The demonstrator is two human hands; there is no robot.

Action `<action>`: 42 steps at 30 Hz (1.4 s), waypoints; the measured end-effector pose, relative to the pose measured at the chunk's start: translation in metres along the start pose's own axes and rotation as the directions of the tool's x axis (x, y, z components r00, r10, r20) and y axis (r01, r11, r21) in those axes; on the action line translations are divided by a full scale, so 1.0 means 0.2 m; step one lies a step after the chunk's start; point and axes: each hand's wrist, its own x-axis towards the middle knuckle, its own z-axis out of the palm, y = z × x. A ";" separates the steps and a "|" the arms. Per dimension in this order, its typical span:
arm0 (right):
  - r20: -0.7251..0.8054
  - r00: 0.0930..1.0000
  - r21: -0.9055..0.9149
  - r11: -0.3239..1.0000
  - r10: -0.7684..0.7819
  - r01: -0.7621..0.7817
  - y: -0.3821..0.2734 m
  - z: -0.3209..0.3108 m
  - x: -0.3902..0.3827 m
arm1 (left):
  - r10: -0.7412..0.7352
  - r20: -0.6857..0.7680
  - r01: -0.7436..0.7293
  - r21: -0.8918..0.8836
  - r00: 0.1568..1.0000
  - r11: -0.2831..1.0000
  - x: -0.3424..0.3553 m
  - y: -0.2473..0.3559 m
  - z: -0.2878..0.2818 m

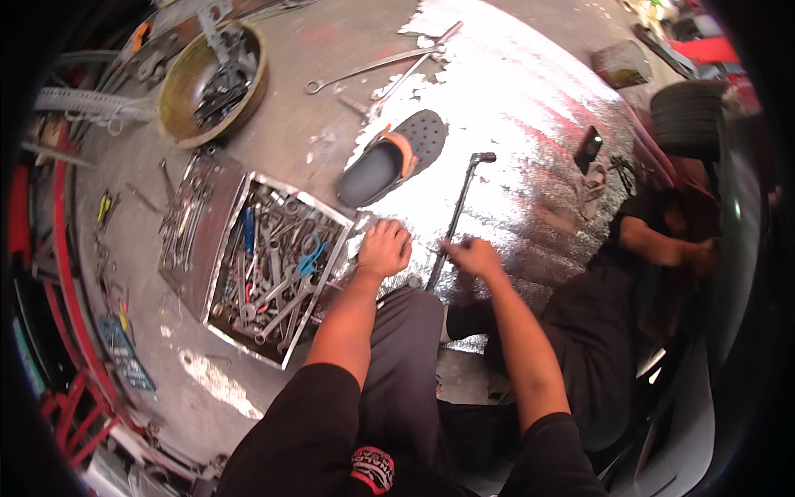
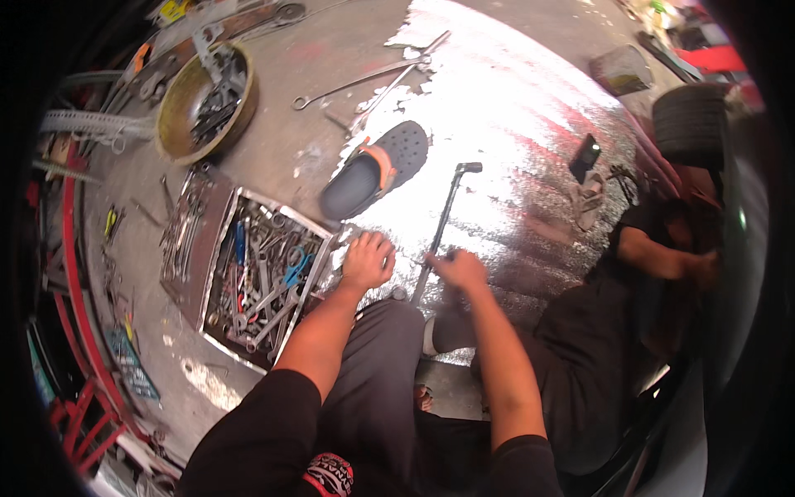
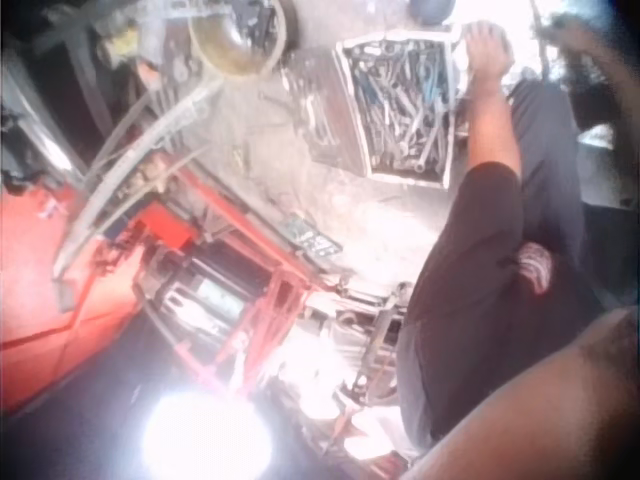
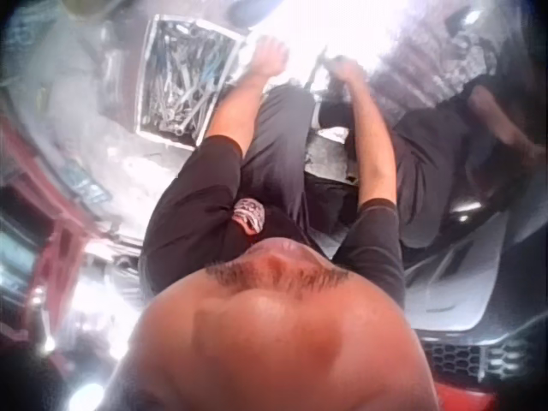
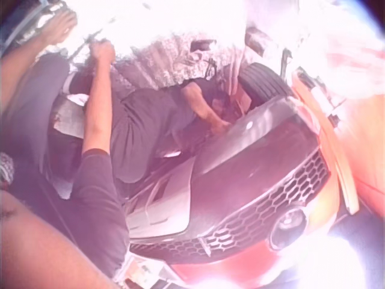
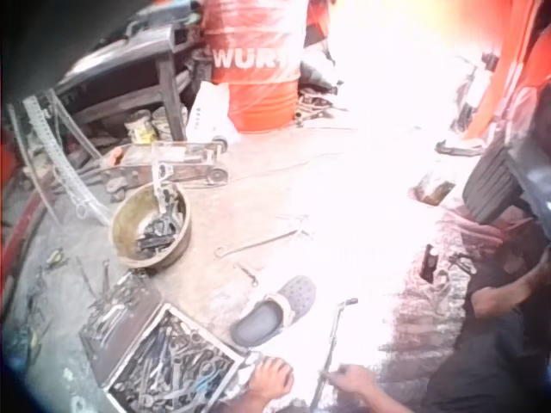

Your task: The person works under the front of a red car, using a wrench to tighten or loosen bolts on the undercarriage. They reach for tools from a nearby tray, stand up to check the engine bay, and then return to the undercarriage to continue the repair.

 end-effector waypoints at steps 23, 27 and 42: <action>-0.165 0.985 0.010 0.999 0.054 -0.053 -0.13 0.20 0.02 | 0.005 -0.068 -0.005 0.006 0.998 1.000 -0.07 0.00 0.04; -0.207 0.978 0.035 0.999 0.006 0.001 -0.02 0.27 0.07 | 0.031 -0.009 -0.030 0.102 0.999 0.994 -0.03 -0.01 0.03; -0.370 0.921 0.143 0.973 -0.118 0.182 -0.14 0.49 -0.08 | 0.046 -0.180 -0.041 0.033 0.983 0.999 -0.07 0.02 0.01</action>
